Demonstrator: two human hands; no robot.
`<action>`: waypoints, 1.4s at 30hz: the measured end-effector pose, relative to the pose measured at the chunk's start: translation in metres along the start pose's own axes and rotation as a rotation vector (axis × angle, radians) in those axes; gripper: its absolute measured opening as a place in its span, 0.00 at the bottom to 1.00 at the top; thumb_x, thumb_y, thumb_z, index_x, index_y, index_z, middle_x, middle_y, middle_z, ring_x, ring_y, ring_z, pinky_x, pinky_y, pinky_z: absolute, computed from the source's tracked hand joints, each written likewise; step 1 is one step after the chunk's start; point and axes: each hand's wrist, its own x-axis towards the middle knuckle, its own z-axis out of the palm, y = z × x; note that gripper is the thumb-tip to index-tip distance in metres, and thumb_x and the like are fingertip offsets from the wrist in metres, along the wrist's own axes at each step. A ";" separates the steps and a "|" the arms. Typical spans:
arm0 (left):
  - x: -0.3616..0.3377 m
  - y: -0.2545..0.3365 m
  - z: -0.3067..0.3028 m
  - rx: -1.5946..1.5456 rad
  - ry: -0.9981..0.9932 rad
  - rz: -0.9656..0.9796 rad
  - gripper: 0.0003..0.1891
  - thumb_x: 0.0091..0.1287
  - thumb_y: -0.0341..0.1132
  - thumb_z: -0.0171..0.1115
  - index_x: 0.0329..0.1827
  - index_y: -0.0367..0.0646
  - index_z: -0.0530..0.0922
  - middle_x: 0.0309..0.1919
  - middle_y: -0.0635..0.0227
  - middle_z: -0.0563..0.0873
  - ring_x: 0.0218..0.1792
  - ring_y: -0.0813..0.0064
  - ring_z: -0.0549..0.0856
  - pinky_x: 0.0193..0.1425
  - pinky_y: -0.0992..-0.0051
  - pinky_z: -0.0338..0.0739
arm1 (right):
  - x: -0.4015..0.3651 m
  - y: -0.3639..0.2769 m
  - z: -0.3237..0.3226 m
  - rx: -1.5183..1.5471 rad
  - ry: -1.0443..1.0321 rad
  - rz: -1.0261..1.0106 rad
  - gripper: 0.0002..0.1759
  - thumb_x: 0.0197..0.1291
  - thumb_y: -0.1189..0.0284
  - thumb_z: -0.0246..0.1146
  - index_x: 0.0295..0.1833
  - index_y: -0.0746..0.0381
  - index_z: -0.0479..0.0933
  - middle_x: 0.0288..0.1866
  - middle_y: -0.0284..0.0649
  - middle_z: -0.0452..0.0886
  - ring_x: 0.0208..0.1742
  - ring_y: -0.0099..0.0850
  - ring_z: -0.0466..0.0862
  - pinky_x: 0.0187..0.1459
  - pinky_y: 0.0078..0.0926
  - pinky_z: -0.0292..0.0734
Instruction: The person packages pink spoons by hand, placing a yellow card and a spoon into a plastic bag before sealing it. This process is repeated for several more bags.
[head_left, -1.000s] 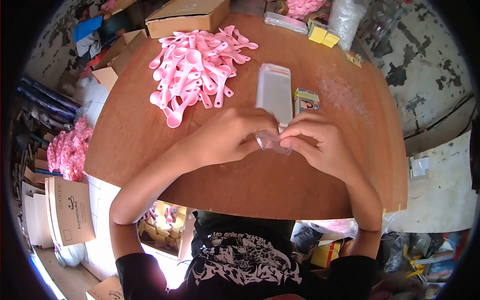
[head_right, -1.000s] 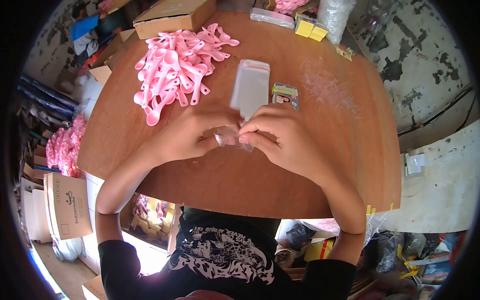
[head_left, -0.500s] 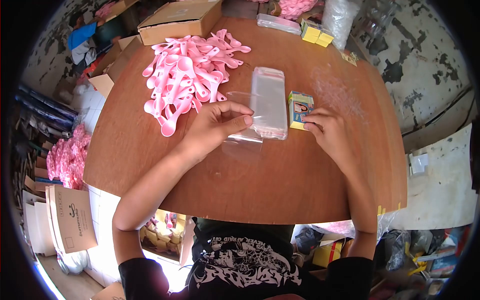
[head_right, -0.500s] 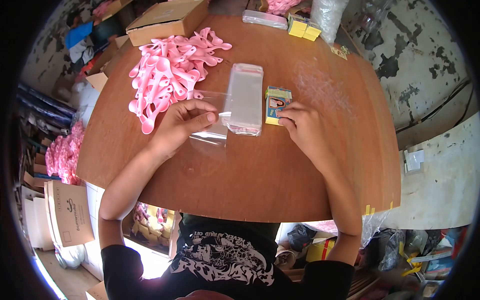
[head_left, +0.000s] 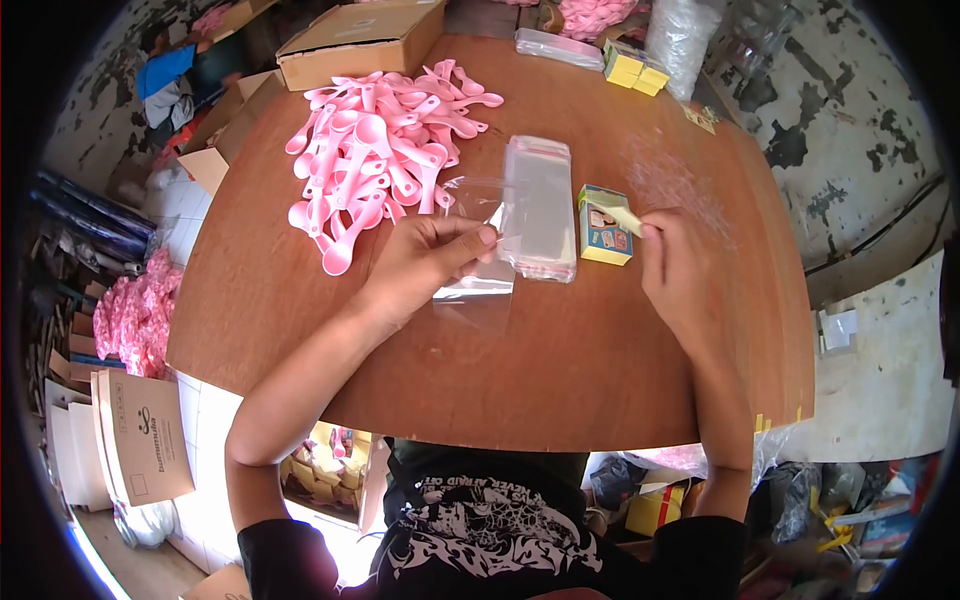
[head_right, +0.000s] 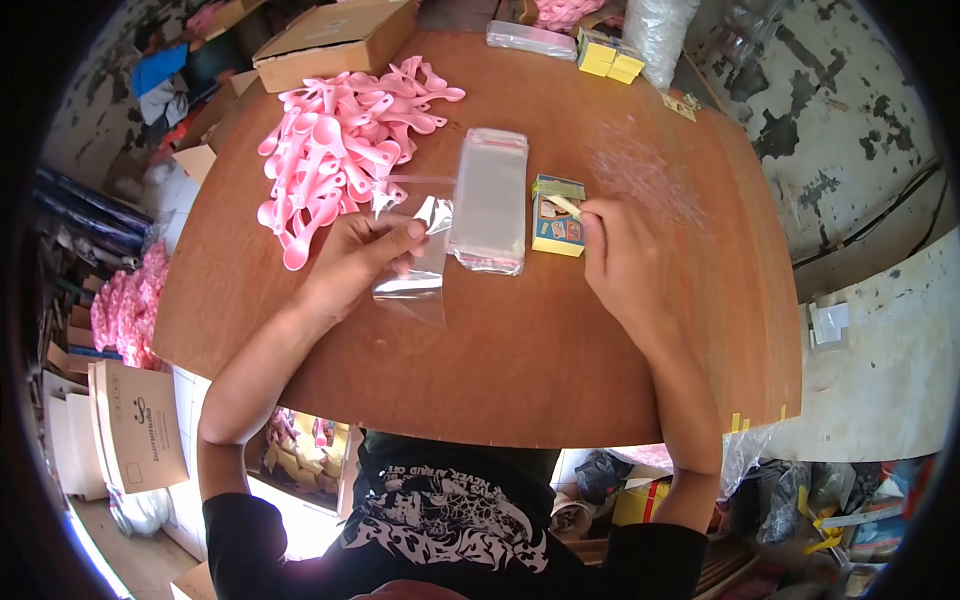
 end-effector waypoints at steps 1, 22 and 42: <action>-0.001 0.002 0.002 -0.032 -0.043 0.001 0.13 0.68 0.41 0.67 0.38 0.38 0.86 0.23 0.76 0.82 0.24 0.91 0.75 0.28 0.85 0.66 | 0.000 -0.005 -0.006 0.004 0.119 -0.029 0.05 0.65 0.78 0.62 0.46 0.65 0.76 0.35 0.41 0.81 0.34 0.34 0.82 0.37 0.31 0.75; -0.017 -0.001 0.030 0.193 -0.427 -0.006 0.16 0.70 0.39 0.66 0.46 0.30 0.84 0.32 0.66 0.87 0.28 0.82 0.85 0.26 0.78 0.83 | -0.010 -0.049 0.000 0.793 -0.005 0.402 0.06 0.66 0.76 0.65 0.45 0.68 0.80 0.36 0.35 0.85 0.37 0.18 0.81 0.41 0.19 0.77; -0.006 0.028 0.061 0.377 -0.316 0.293 0.14 0.73 0.41 0.60 0.49 0.40 0.85 0.29 0.59 0.87 0.31 0.77 0.84 0.39 0.70 0.78 | -0.006 -0.057 -0.020 1.116 -0.554 0.446 0.10 0.67 0.76 0.63 0.52 0.68 0.80 0.44 0.37 0.82 0.43 0.23 0.83 0.44 0.22 0.81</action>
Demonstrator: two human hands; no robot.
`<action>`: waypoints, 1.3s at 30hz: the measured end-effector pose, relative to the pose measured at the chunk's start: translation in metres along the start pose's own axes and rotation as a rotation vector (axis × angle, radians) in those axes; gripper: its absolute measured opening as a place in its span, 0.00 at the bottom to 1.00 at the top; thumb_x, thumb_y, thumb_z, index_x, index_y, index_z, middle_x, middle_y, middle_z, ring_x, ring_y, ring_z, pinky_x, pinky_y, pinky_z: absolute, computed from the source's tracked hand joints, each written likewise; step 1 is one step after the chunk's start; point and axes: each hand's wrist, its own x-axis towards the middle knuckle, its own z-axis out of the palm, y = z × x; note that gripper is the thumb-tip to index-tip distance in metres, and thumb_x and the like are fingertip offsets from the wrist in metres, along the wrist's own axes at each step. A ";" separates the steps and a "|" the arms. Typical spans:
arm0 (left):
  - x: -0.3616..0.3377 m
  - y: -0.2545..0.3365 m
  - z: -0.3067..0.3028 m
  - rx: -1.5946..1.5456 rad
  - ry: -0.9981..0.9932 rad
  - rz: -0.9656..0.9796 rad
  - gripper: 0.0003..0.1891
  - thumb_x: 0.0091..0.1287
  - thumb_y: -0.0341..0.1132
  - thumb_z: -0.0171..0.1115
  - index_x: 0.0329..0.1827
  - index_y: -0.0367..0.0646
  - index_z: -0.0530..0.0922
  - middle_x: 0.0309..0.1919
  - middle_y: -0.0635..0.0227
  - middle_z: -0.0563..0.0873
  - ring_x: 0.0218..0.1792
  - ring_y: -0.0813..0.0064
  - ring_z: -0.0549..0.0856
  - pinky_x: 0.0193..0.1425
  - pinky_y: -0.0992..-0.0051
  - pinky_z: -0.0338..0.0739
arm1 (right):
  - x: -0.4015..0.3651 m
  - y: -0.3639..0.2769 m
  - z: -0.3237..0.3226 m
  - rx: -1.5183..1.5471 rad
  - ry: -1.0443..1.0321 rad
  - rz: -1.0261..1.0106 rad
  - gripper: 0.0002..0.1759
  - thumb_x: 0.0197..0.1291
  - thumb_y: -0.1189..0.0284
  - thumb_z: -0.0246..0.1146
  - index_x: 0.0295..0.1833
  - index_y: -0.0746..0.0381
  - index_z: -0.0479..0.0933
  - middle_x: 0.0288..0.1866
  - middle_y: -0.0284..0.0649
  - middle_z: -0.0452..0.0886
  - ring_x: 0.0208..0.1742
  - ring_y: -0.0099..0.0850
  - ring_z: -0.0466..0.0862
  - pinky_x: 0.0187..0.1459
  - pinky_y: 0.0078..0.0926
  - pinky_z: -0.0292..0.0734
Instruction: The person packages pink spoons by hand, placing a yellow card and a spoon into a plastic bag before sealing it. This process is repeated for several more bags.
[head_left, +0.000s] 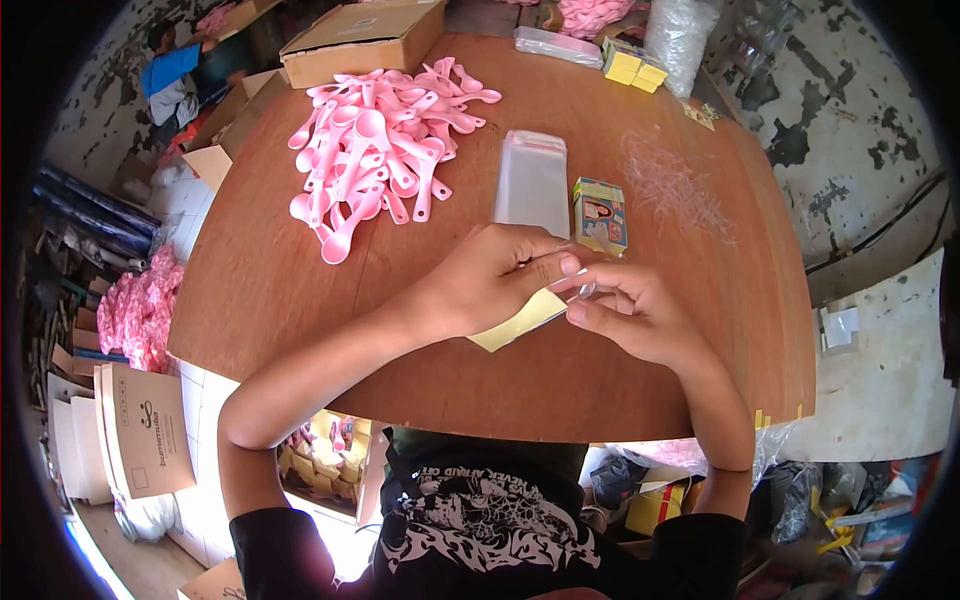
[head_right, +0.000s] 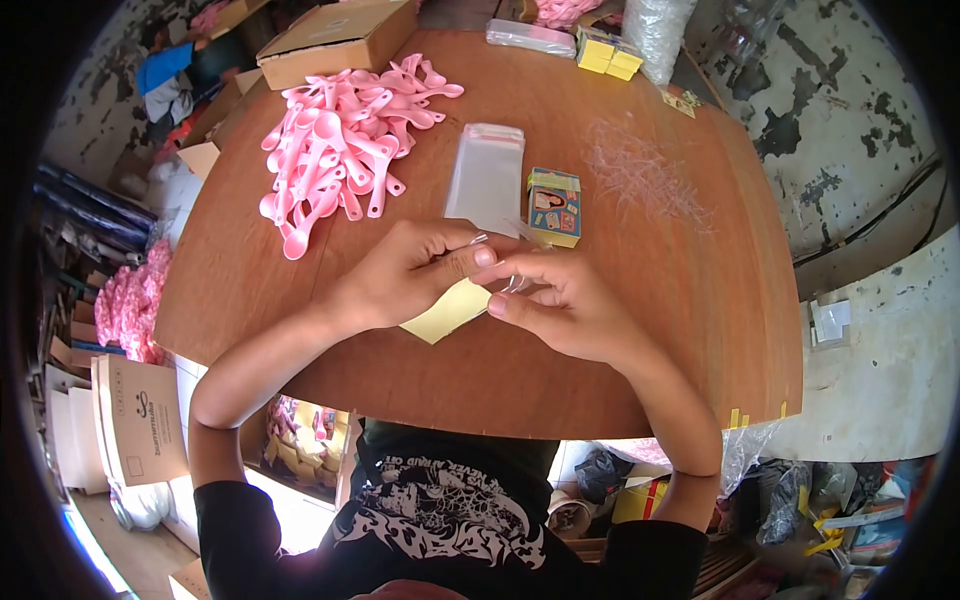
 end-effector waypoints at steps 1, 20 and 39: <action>-0.001 -0.002 0.001 -0.012 0.017 0.087 0.14 0.73 0.41 0.60 0.49 0.40 0.85 0.30 0.58 0.87 0.32 0.74 0.85 0.40 0.70 0.78 | 0.000 -0.002 -0.004 -0.070 -0.091 0.110 0.11 0.67 0.76 0.63 0.52 0.69 0.79 0.45 0.37 0.82 0.46 0.23 0.83 0.47 0.22 0.80; -0.044 -0.020 -0.041 -0.005 -0.552 -0.120 0.20 0.64 0.39 0.68 0.57 0.42 0.79 0.46 0.60 0.86 0.46 0.68 0.84 0.53 0.68 0.77 | 0.141 0.061 0.025 -0.805 0.087 -0.400 0.19 0.62 0.72 0.64 0.59 0.62 0.78 0.48 0.48 0.86 0.45 0.41 0.87 0.49 0.40 0.79; -0.046 -0.027 -0.048 -0.161 -0.171 -0.218 0.21 0.65 0.34 0.69 0.60 0.41 0.77 0.33 0.70 0.85 0.31 0.83 0.82 0.35 0.76 0.77 | 0.095 0.028 -0.008 -0.669 0.398 -0.297 0.12 0.59 0.79 0.66 0.49 0.64 0.82 0.37 0.39 0.84 0.37 0.24 0.84 0.41 0.24 0.78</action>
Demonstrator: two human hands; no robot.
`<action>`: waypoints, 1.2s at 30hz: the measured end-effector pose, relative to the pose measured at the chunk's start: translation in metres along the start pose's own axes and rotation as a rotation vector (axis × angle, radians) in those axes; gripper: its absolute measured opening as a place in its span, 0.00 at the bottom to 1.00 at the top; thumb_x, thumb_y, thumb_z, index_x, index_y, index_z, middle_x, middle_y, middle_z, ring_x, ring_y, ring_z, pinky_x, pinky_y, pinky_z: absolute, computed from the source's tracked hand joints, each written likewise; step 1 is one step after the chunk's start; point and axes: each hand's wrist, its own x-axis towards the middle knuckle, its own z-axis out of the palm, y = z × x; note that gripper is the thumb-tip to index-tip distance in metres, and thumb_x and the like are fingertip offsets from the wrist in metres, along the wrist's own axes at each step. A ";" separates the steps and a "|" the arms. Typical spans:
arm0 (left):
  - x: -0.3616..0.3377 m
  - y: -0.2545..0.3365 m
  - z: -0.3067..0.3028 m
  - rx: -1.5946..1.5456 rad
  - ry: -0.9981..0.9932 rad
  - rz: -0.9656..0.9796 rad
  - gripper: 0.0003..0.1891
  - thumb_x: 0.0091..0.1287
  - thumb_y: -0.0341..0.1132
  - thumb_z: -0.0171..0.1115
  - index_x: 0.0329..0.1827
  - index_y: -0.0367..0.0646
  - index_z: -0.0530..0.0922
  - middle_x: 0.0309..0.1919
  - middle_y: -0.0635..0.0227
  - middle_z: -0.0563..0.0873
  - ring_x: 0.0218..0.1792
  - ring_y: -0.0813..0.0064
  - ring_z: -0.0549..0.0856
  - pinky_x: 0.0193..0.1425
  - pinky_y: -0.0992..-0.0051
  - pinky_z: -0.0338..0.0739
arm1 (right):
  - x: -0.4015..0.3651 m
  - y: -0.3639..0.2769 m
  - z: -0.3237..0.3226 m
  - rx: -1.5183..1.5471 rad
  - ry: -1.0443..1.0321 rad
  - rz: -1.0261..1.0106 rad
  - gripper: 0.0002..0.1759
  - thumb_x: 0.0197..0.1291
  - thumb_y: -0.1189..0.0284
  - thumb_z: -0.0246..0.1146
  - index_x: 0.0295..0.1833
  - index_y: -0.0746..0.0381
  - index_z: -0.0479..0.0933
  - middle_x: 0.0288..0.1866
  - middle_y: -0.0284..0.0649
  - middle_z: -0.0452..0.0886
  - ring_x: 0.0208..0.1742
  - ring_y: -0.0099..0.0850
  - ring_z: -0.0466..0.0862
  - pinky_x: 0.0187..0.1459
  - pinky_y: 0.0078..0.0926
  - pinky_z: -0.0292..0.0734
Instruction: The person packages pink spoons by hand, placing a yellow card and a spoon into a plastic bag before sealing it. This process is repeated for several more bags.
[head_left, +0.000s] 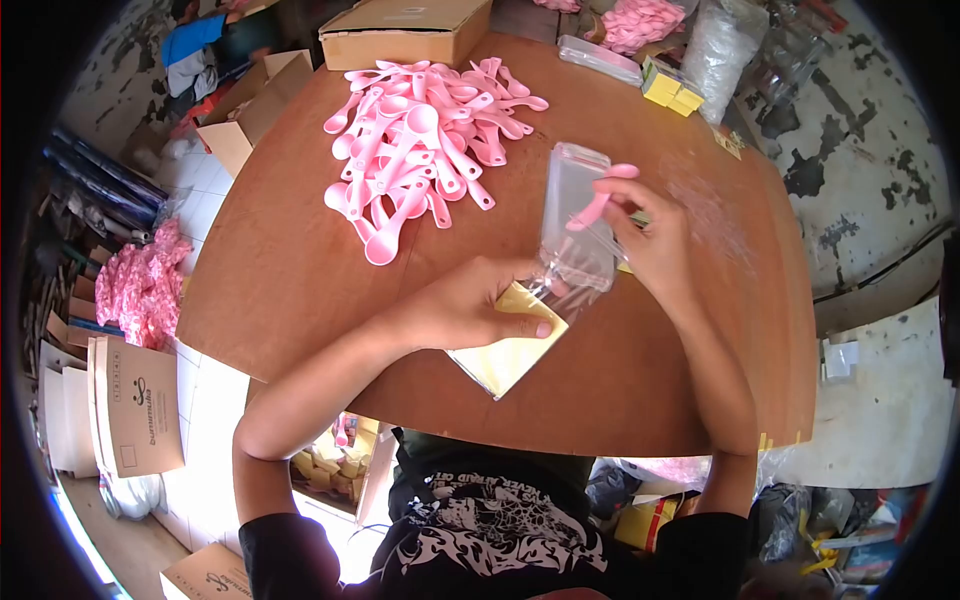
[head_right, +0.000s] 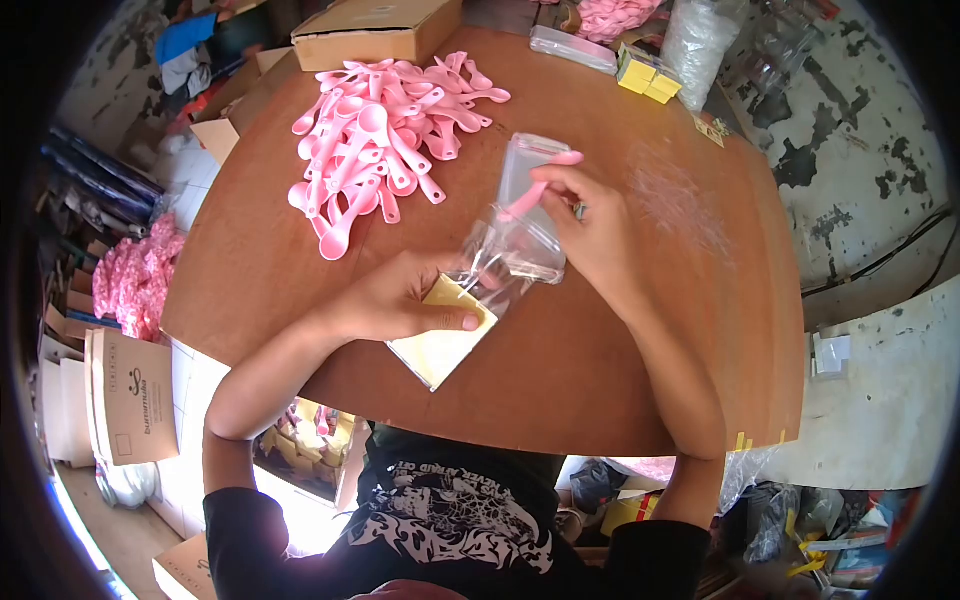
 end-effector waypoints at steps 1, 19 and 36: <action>0.002 -0.002 0.001 -0.001 -0.006 0.002 0.21 0.65 0.34 0.69 0.60 0.41 0.77 0.33 0.70 0.85 0.31 0.83 0.82 0.35 0.76 0.77 | -0.003 0.001 -0.012 -0.005 0.002 0.004 0.12 0.59 0.79 0.66 0.49 0.64 0.82 0.37 0.39 0.84 0.37 0.24 0.84 0.41 0.24 0.78; 0.006 -0.004 0.015 0.185 0.122 0.026 0.21 0.65 0.33 0.71 0.59 0.36 0.77 0.39 0.72 0.87 0.38 0.89 0.80 0.41 0.81 0.77 | -0.014 -0.043 -0.017 0.645 0.152 0.419 0.10 0.63 0.69 0.68 0.44 0.65 0.84 0.33 0.29 0.82 0.35 0.14 0.76 0.39 0.15 0.70; 0.006 -0.009 0.018 -0.015 0.188 0.197 0.16 0.73 0.31 0.60 0.61 0.34 0.75 0.49 0.66 0.84 0.51 0.81 0.82 0.56 0.76 0.78 | -0.015 -0.066 0.000 0.710 0.124 0.308 0.09 0.64 0.71 0.67 0.45 0.65 0.81 0.36 0.31 0.83 0.37 0.15 0.79 0.40 0.15 0.73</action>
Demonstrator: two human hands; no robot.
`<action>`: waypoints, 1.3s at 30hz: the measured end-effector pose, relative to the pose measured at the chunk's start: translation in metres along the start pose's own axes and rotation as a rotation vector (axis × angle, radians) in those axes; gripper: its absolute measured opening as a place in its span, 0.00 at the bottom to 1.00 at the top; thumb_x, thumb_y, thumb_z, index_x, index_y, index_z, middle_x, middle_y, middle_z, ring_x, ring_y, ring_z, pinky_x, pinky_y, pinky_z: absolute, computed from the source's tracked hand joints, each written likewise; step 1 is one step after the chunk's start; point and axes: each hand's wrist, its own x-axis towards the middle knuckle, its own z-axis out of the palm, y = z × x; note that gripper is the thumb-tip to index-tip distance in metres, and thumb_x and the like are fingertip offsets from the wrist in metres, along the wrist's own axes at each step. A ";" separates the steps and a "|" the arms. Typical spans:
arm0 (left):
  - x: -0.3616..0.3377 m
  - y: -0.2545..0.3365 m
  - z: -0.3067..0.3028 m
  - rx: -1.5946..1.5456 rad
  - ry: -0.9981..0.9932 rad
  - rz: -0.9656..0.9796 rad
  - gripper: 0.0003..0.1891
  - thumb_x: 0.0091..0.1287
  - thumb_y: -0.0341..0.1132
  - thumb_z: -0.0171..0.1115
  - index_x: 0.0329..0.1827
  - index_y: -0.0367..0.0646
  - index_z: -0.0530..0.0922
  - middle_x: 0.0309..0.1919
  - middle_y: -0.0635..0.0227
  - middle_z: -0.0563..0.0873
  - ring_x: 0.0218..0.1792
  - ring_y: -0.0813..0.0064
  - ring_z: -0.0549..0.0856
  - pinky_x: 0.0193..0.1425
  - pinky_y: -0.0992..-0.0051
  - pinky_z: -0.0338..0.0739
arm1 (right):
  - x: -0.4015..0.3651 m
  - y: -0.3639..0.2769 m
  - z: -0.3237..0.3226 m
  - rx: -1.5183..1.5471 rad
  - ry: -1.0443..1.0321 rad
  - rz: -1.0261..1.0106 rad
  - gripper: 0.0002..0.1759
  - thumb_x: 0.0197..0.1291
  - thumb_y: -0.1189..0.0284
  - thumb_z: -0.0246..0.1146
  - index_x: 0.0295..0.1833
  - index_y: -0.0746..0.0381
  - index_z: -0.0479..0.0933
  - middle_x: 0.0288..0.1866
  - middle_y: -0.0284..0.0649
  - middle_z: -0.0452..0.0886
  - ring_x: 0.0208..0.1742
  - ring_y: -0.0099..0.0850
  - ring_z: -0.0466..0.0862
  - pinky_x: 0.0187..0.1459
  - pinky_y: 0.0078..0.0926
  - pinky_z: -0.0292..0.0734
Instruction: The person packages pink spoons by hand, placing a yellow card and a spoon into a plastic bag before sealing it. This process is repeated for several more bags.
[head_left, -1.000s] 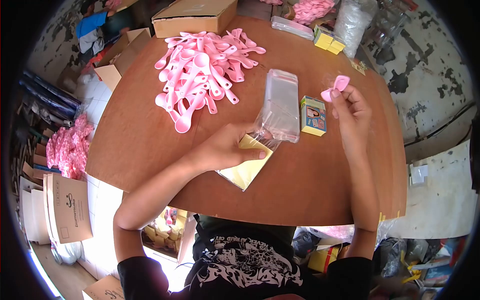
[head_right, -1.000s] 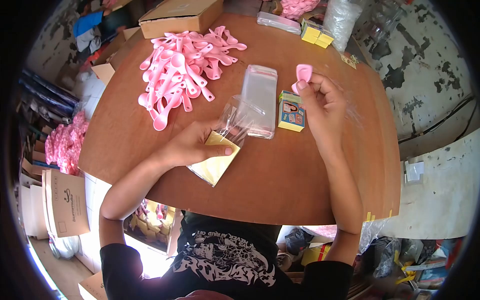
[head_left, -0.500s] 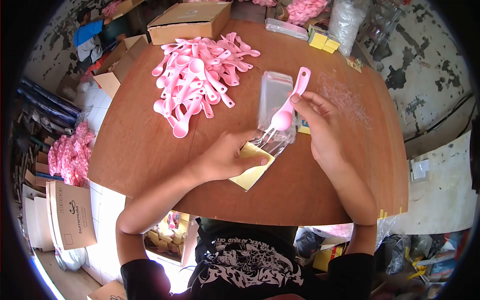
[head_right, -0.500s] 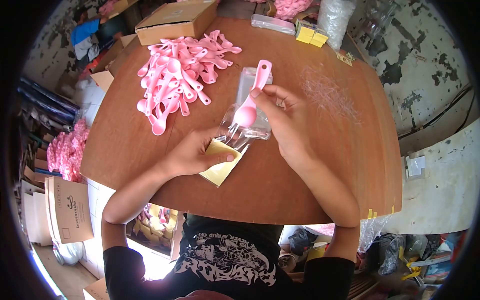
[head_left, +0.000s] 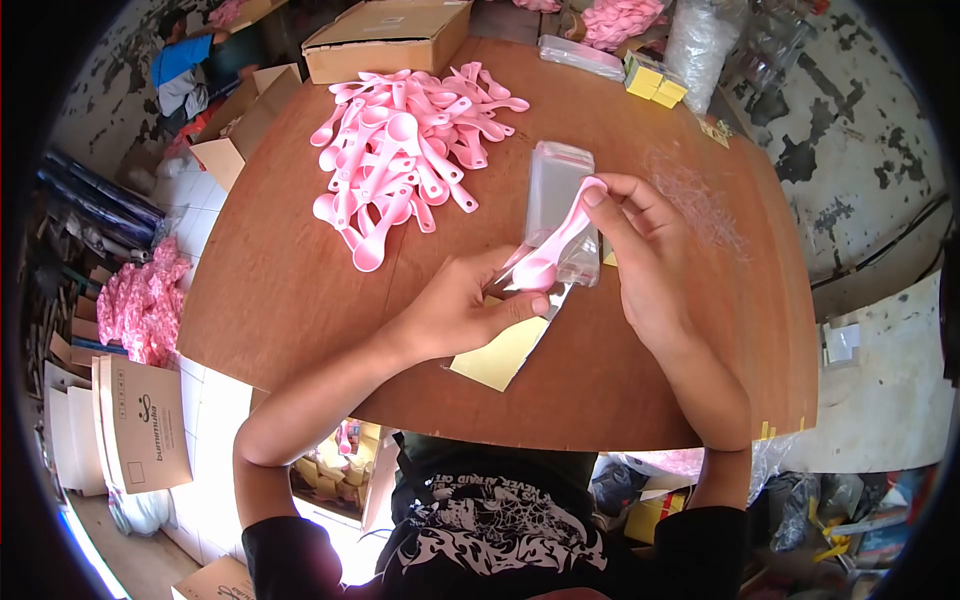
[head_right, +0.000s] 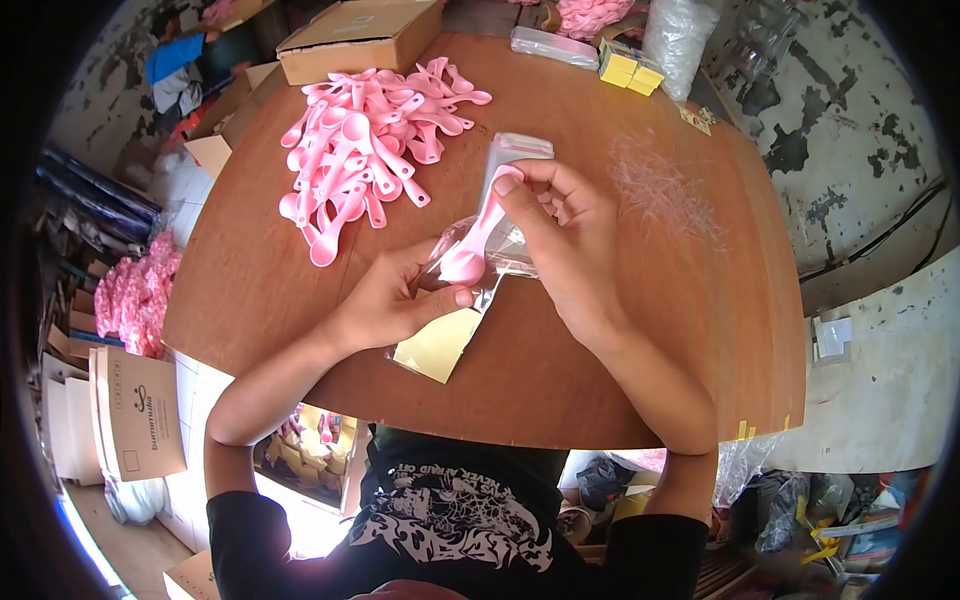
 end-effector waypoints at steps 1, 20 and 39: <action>0.000 0.002 0.001 -0.012 0.005 -0.019 0.15 0.75 0.34 0.57 0.59 0.34 0.76 0.48 0.66 0.85 0.49 0.81 0.82 0.55 0.77 0.78 | 0.001 -0.001 -0.002 -0.023 -0.016 0.010 0.08 0.64 0.72 0.67 0.45 0.65 0.81 0.35 0.30 0.83 0.37 0.15 0.78 0.41 0.14 0.72; 0.004 -0.007 0.008 0.126 0.234 0.227 0.15 0.78 0.35 0.49 0.59 0.35 0.76 0.39 0.57 0.87 0.40 0.69 0.88 0.43 0.70 0.80 | -0.017 0.012 -0.008 -0.928 -0.060 -0.709 0.06 0.51 0.72 0.71 0.35 0.57 0.83 0.43 0.34 0.77 0.47 0.38 0.75 0.48 0.38 0.67; -0.003 0.002 0.011 0.341 0.136 0.133 0.17 0.74 0.30 0.53 0.64 0.34 0.73 0.25 0.55 0.81 0.24 0.72 0.82 0.32 0.70 0.76 | -0.027 0.015 -0.008 -1.132 -0.101 -0.819 0.07 0.50 0.73 0.70 0.36 0.60 0.83 0.41 0.33 0.76 0.46 0.35 0.76 0.48 0.40 0.65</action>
